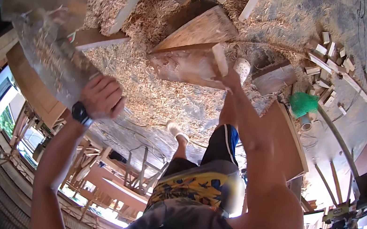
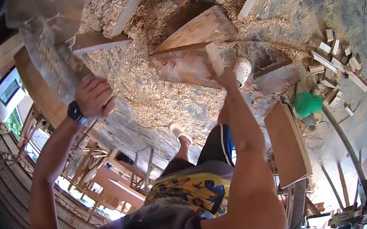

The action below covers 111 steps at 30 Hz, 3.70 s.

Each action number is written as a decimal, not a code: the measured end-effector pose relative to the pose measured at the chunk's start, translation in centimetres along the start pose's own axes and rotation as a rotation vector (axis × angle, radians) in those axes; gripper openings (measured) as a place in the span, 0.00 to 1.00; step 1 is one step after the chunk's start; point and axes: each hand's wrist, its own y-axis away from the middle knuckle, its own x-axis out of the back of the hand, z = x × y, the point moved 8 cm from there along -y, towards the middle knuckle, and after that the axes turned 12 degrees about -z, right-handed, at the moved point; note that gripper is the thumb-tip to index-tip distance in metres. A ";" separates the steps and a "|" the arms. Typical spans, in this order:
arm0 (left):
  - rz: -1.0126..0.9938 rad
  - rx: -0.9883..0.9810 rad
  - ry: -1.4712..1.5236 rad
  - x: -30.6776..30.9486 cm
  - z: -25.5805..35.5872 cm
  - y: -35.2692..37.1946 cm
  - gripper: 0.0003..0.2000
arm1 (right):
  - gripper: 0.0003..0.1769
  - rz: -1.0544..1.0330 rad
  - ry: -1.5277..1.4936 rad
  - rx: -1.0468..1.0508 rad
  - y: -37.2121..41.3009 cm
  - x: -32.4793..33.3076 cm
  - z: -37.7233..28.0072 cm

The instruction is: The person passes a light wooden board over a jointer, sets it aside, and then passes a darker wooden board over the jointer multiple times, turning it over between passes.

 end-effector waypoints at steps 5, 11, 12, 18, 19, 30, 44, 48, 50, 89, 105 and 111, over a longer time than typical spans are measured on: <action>0.099 -0.002 0.003 0.0 -0.1 0.7 0.06 | 0.51 0.132 -0.039 0.102 10.3 -4.4 -7.4; 0.290 0.037 -0.018 0.0 -1.0 1.6 0.06 | 0.41 0.217 0.069 0.071 17.4 -15.4 -17.2; 0.307 0.068 -0.021 0.0 -1.1 1.8 0.05 | 0.40 0.255 0.060 0.100 18.0 -17.4 -18.1; 0.111 0.439 0.595 2.2 -1.8 2.0 0.26 | 0.35 0.427 0.016 0.305 21.3 -26.4 -21.1; 0.146 0.423 0.583 2.2 -0.1 2.4 0.26 | 0.35 0.460 0.031 0.320 21.2 -27.2 -21.5; -0.010 1.094 1.020 -44.9 22.6 49.1 0.28 | 0.53 0.378 0.492 0.403 24.5 -40.2 -26.4; 1.578 1.337 2.651 -64.8 42.2 59.2 0.27 | 0.31 0.110 1.137 0.388 28.1 -55.2 -43.0; 1.685 0.654 3.254 -54.4 35.5 46.1 0.69 | 0.37 -0.156 0.599 0.390 37.6 -52.6 -46.4; 2.027 0.047 3.333 -50.2 31.9 42.9 0.75 | 0.35 -0.304 0.291 0.462 41.2 -49.8 -46.3; 1.163 0.981 1.777 -13.6 -12.4 39.3 0.25 | 0.35 0.234 -1.311 0.388 40.2 -30.2 -29.7; 0.795 0.232 1.768 -12.5 -33.3 45.3 0.45 | 0.53 0.593 -0.536 -0.144 28.8 -34.6 -46.8; 0.808 0.116 1.836 -8.8 -37.0 48.0 0.45 | 0.46 0.354 -0.665 0.099 22.1 -34.4 -56.4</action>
